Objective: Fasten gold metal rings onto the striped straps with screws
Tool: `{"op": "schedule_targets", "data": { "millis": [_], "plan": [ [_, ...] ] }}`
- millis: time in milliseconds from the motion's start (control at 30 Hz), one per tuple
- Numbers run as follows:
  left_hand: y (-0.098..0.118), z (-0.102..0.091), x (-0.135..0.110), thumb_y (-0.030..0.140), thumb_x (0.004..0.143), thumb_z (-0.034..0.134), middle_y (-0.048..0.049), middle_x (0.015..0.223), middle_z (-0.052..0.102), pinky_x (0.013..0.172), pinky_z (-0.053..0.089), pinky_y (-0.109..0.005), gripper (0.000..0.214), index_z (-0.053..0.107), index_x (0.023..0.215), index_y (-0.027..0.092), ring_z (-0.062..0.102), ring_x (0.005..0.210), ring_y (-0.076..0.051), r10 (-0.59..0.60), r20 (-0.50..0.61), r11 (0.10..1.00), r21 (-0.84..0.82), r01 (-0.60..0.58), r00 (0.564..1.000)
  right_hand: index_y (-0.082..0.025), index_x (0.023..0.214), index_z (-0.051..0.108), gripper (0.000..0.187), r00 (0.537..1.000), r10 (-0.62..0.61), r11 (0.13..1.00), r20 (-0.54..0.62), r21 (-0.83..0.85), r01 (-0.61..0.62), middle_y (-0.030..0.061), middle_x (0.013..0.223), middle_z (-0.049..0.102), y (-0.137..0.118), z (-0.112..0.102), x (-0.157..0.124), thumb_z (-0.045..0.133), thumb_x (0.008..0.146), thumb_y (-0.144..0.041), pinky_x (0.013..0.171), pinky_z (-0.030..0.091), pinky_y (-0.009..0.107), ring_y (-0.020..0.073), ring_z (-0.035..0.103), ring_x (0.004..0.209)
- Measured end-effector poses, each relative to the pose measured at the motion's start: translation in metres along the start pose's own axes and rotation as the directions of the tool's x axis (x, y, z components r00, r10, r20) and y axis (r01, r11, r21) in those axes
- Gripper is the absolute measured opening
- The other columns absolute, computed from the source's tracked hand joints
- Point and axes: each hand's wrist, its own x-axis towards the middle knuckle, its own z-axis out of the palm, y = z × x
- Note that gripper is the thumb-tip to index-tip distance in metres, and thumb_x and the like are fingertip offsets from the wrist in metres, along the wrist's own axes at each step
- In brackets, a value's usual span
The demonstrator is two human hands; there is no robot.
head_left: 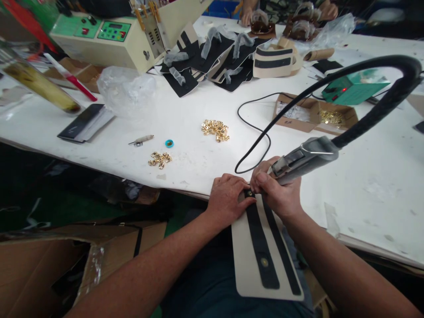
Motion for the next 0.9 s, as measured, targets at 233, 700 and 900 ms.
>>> {"op": "schedule_targets", "data": {
  "millis": [233, 700, 900],
  "plan": [
    [0.003, -0.002, 0.001, 0.05, 0.088, 0.081, -0.0018, 0.116, 0.077, 0.095, 0.043, -0.048, 0.033, 0.071, 0.109, 0.027, 0.062, 0.113, -0.028, -0.011, 0.012, 1.0, -0.021, 0.011, 1.0, -0.026, 0.077, 0.056, 0.037, 1.0, 0.013, 1.0, 0.005, -0.019, -0.013, -0.0031, 0.059, 0.056, -0.003, 0.001, 0.0, 0.081, 0.085, -0.052, 0.05, 0.048, 0.034, 0.0174, 0.055, 0.052],
    [0.002, -0.001, 0.001, 0.053, 0.091, 0.077, -0.0002, 0.113, 0.076, 0.093, 0.042, -0.046, 0.032, 0.071, 0.11, 0.029, 0.061, 0.111, -0.028, -0.02, 0.014, 1.0, 0.003, 0.02, 1.0, -0.023, 0.077, 0.058, 0.025, 0.987, -0.08, 0.997, 0.136, 0.03, 0.077, -0.0022, 0.065, 0.054, 0.004, -0.005, 0.0, 0.076, 0.092, -0.033, 0.053, 0.048, 0.034, 0.0165, 0.054, 0.057],
    [0.005, -0.003, 0.001, 0.052, 0.094, 0.071, -0.0014, 0.106, 0.075, 0.088, 0.042, -0.045, 0.025, 0.07, 0.103, 0.028, 0.061, 0.107, -0.028, -0.032, 0.029, 0.998, 0.059, 0.03, 0.999, -0.023, 0.082, 0.058, 0.023, 0.972, -0.084, 0.996, 0.218, 0.048, 0.076, -0.0033, 0.064, 0.057, 0.006, -0.004, 0.001, 0.076, 0.091, -0.034, 0.053, 0.049, 0.032, 0.0153, 0.054, 0.056]
  ]
}}
